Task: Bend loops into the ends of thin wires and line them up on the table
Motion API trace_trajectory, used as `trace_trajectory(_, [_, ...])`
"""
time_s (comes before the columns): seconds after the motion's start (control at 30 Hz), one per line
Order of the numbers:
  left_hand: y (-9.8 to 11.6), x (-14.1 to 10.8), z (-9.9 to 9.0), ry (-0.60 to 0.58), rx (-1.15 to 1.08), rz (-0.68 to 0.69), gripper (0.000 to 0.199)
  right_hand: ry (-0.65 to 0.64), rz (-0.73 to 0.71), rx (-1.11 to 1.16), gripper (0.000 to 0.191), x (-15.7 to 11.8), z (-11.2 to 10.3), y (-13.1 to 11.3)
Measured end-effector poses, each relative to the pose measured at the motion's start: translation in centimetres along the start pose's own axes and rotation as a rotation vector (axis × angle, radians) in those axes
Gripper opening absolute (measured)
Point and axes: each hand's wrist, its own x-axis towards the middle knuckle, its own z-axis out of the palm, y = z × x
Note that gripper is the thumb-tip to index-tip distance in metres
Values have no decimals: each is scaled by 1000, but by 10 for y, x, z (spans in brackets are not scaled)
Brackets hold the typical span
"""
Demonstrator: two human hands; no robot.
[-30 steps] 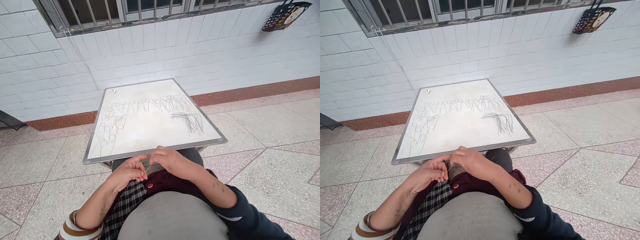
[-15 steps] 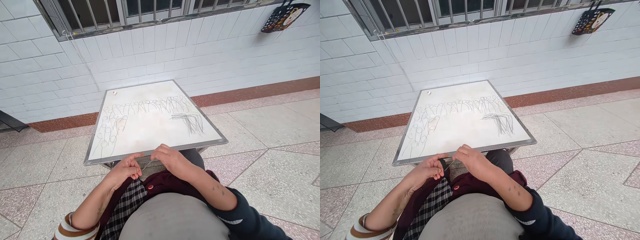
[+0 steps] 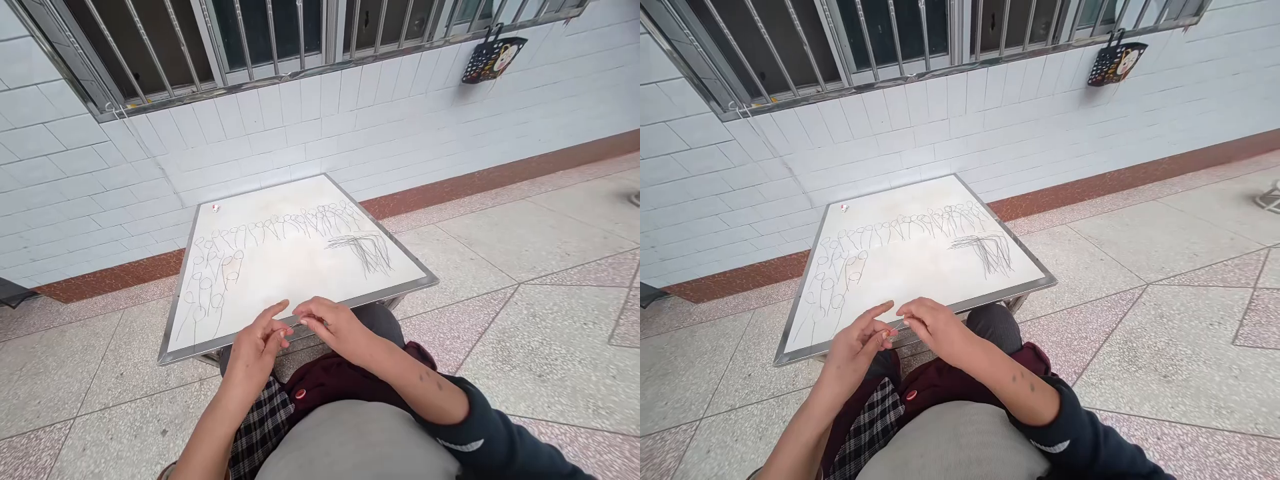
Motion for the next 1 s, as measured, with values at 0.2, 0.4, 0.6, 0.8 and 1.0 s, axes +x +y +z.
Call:
trace_trajectory(0.2, [-6, 3, -10, 23, -196, -51, 50, 92, 207, 83, 16, -2, 1, 2])
trace_trajectory(0.4, [0, 2, -9, 100, 0, 16, 45, 143, 240, 186, 15, -2, 11, 1])
trace_trajectory(0.6, [13, 5, 2, 229, 426, 106, 41, 160, 242, 201, 18, -2, 14, -2])
trace_trajectory(0.8, [5, 10, 8, 293, 556, 251, 47, 181, 280, 240, 19, -2, 14, -6])
trace_trajectory(1.0, [2, 10, 10, 277, 632, 348, 57, 169, 281, 258, 19, -3, 14, -6])
